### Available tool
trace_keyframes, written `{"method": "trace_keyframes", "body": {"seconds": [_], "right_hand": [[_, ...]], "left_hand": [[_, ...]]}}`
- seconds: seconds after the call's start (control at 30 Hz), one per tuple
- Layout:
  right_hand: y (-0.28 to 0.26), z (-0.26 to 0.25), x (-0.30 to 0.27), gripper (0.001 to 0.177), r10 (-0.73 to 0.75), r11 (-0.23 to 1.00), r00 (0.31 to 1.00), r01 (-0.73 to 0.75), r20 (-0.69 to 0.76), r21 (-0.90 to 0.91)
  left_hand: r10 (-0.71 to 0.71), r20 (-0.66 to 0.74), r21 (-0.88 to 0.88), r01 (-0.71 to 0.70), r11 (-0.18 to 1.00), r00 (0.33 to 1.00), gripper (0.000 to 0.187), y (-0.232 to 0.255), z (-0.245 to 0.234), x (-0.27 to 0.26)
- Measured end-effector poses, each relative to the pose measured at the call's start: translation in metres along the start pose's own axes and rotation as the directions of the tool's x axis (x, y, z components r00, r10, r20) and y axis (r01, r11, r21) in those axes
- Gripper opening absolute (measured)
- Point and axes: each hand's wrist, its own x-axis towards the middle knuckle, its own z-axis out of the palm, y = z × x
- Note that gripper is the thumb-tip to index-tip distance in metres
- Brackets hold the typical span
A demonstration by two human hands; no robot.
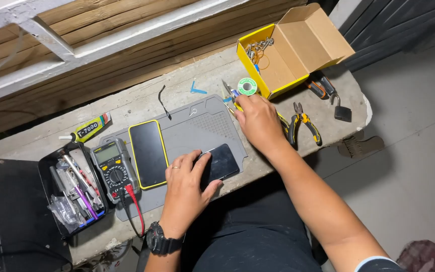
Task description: The person disassembles a smartphone to reveal its internal components, then uses a multimeter to test the device. Afterward, they organize various tools, including pliers and a soldering iron, into a yellow box on the workbench. Finally, the person handles a screwdriver and a soldering iron, preparing them for use.
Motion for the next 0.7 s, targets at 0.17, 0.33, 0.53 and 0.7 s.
{"method": "trace_keyframes", "body": {"seconds": [0.17,0.33,0.53,0.7], "right_hand": [[-0.02,-0.02,-0.023,0.023,-0.067,0.989,0.995,0.076,-0.073,0.128],[-0.036,-0.061,-0.058,0.013,-0.07,0.976,0.977,0.109,-0.201,0.187],[0.008,-0.082,-0.095,0.016,0.07,0.997,0.932,-0.071,-0.355,0.012],[0.047,-0.067,-0.117,0.051,0.33,0.941,0.926,-0.339,-0.185,-0.015]], "left_hand": [[0.003,0.002,0.004,-0.003,1.0,1.0,0.075,0.0,-0.002,0.001],[0.008,0.014,0.024,-0.008,1.0,1.0,0.073,0.0,-0.004,0.004],[0.009,0.055,0.01,-0.01,1.0,0.998,0.074,0.0,-0.005,0.005],[-0.006,0.067,0.026,0.005,1.0,0.998,0.075,-0.002,-0.003,0.005]]}}
